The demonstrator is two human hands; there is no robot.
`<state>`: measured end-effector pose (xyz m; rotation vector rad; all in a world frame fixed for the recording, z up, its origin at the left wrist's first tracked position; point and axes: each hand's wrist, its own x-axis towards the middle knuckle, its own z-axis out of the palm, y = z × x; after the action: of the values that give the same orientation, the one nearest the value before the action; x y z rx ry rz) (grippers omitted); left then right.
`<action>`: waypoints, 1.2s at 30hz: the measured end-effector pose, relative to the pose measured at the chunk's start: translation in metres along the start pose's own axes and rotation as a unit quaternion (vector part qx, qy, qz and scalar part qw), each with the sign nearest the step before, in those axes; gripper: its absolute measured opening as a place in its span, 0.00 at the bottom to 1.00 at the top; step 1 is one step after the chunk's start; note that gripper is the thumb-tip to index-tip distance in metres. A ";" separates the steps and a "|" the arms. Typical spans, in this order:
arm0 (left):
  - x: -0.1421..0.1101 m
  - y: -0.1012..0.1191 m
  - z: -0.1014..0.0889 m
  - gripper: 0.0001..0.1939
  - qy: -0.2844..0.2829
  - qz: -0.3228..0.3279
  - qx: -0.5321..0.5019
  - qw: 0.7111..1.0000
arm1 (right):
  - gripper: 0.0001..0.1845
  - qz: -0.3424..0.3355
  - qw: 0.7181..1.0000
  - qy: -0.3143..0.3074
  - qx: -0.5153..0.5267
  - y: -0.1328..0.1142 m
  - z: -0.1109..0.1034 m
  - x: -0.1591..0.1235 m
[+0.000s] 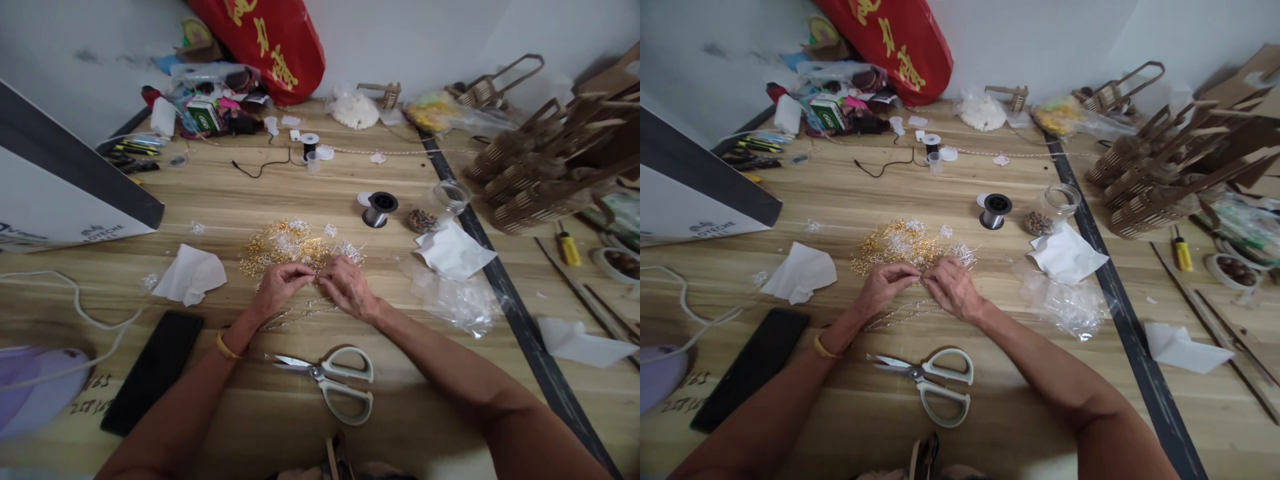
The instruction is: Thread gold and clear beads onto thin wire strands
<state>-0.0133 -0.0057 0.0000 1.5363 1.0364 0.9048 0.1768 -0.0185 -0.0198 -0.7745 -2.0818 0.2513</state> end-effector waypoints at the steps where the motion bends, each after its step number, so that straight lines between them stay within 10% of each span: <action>1: 0.000 0.000 0.000 0.07 0.001 0.000 0.001 1.000 | 0.04 0.000 1.000 0.000 0.000 0.000 0.000 0.000; 36: 0.000 0.000 0.000 0.06 -0.007 -0.004 -0.004 1.000 | 0.04 -0.004 1.000 0.002 -0.006 -0.002 -0.001 0.001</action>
<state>-0.0134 -0.0059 -0.0003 1.5292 1.0268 0.8900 0.1767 -0.0196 -0.0182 -0.7735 -2.0843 0.2322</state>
